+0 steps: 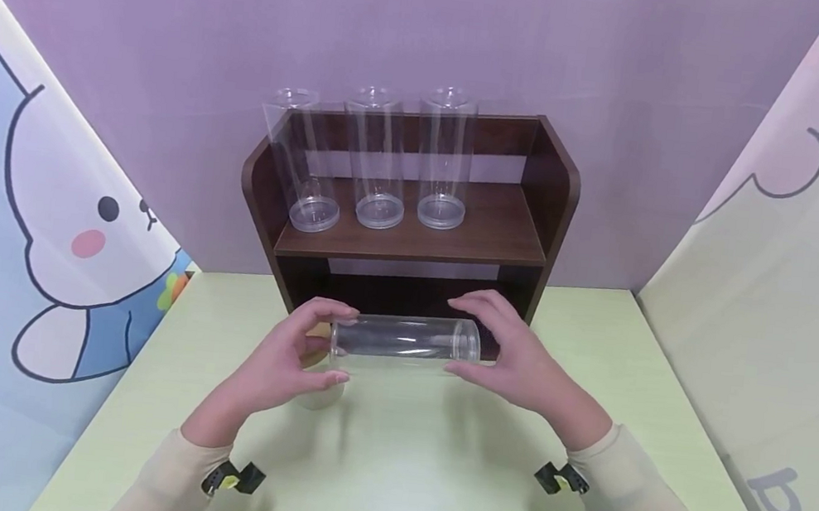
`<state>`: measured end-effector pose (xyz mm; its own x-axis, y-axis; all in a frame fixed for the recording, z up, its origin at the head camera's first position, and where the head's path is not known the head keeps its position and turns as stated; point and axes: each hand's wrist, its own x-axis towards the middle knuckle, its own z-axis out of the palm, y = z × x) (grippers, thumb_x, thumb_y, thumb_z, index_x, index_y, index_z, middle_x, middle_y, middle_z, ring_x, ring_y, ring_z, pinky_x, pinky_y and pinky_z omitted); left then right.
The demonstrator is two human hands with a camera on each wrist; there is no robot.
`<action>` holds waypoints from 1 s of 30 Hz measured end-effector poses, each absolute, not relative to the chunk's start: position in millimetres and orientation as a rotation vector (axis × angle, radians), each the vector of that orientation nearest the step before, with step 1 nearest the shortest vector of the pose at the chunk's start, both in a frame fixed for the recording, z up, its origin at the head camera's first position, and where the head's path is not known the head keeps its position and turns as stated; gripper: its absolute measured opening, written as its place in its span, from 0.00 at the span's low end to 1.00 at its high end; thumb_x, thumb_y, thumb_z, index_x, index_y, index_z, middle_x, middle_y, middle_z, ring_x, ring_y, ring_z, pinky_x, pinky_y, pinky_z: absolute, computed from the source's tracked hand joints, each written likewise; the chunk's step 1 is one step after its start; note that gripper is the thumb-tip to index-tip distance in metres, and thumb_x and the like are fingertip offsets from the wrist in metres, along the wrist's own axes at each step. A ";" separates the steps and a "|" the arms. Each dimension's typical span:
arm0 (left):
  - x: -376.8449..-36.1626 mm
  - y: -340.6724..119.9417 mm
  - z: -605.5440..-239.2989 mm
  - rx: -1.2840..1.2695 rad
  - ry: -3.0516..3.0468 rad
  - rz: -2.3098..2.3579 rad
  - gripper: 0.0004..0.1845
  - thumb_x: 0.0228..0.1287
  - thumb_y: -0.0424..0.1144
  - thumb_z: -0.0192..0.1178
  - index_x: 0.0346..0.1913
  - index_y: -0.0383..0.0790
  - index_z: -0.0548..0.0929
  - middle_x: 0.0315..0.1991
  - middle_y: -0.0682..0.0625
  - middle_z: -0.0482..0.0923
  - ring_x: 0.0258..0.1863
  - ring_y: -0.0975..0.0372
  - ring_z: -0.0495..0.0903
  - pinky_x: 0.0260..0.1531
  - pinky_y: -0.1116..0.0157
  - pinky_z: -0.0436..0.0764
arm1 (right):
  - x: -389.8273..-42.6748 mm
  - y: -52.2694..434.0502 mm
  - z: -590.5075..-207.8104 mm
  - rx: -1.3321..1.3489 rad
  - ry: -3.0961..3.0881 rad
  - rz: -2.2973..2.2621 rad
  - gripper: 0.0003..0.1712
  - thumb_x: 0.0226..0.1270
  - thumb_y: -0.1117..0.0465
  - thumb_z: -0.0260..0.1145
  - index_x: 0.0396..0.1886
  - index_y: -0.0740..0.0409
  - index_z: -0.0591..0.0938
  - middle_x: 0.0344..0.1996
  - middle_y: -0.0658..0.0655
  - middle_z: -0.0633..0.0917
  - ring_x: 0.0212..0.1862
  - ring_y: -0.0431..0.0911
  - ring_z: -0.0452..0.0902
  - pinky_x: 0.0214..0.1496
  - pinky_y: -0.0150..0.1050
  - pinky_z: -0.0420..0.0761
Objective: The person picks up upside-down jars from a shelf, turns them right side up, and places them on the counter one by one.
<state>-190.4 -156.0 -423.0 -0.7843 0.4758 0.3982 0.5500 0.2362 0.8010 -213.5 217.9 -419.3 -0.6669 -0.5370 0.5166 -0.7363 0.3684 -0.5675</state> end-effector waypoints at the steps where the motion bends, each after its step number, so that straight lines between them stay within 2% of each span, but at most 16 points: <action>1: -190.4 -156.8 -423.3 -1.000 -2.406 -1.622 0.42 0.57 0.27 0.85 0.74 0.44 0.77 0.69 0.50 0.78 0.66 0.55 0.79 0.59 0.58 0.88 | -214.0 220.1 -420.6 1.121 -2.387 1.214 0.47 0.59 0.66 0.88 0.78 0.51 0.77 0.71 0.53 0.77 0.71 0.48 0.72 0.74 0.27 0.68; 5: -190.8 -160.0 -424.4 -0.991 -2.377 -1.658 0.43 0.58 0.26 0.84 0.74 0.48 0.77 0.70 0.51 0.77 0.68 0.55 0.78 0.61 0.58 0.88 | -216.5 226.1 -427.0 1.091 -2.370 1.361 0.48 0.61 0.70 0.85 0.80 0.54 0.75 0.71 0.54 0.77 0.68 0.47 0.76 0.74 0.31 0.73; 12: -189.8 -160.8 -422.0 -0.988 -2.326 -1.747 0.43 0.58 0.24 0.82 0.74 0.46 0.76 0.71 0.50 0.76 0.66 0.53 0.78 0.60 0.58 0.88 | -218.5 226.7 -437.3 1.078 -2.321 1.690 0.49 0.65 0.78 0.78 0.83 0.56 0.70 0.73 0.66 0.75 0.68 0.46 0.78 0.72 0.32 0.78; 16: -190.1 -160.5 -422.1 -0.992 -2.324 -1.773 0.43 0.58 0.22 0.82 0.74 0.46 0.75 0.71 0.49 0.76 0.65 0.52 0.78 0.60 0.57 0.88 | -215.6 224.6 -439.7 1.091 -2.309 1.783 0.47 0.68 0.79 0.74 0.83 0.59 0.68 0.73 0.65 0.76 0.68 0.45 0.81 0.68 0.34 0.82; 21: -190.5 -160.5 -422.8 -0.994 -2.325 -1.808 0.44 0.58 0.22 0.82 0.74 0.47 0.75 0.71 0.49 0.75 0.64 0.50 0.80 0.60 0.55 0.88 | -213.3 221.0 -438.5 1.118 -2.296 1.785 0.44 0.69 0.79 0.73 0.81 0.60 0.69 0.70 0.64 0.78 0.62 0.48 0.84 0.61 0.36 0.86; 30: -192.1 -160.7 -425.2 -0.993 -2.332 -1.824 0.44 0.58 0.22 0.81 0.75 0.48 0.74 0.71 0.50 0.75 0.64 0.50 0.80 0.62 0.53 0.88 | -214.1 219.7 -439.1 1.120 -2.290 1.751 0.43 0.67 0.80 0.73 0.80 0.61 0.71 0.69 0.63 0.79 0.59 0.48 0.84 0.61 0.35 0.86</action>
<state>-192.1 -160.7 -425.2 -0.7974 0.4639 0.3859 0.4862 0.1152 0.8662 -214.1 219.7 -439.1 -0.7366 -0.5086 0.4458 -0.5635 0.0971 -0.8204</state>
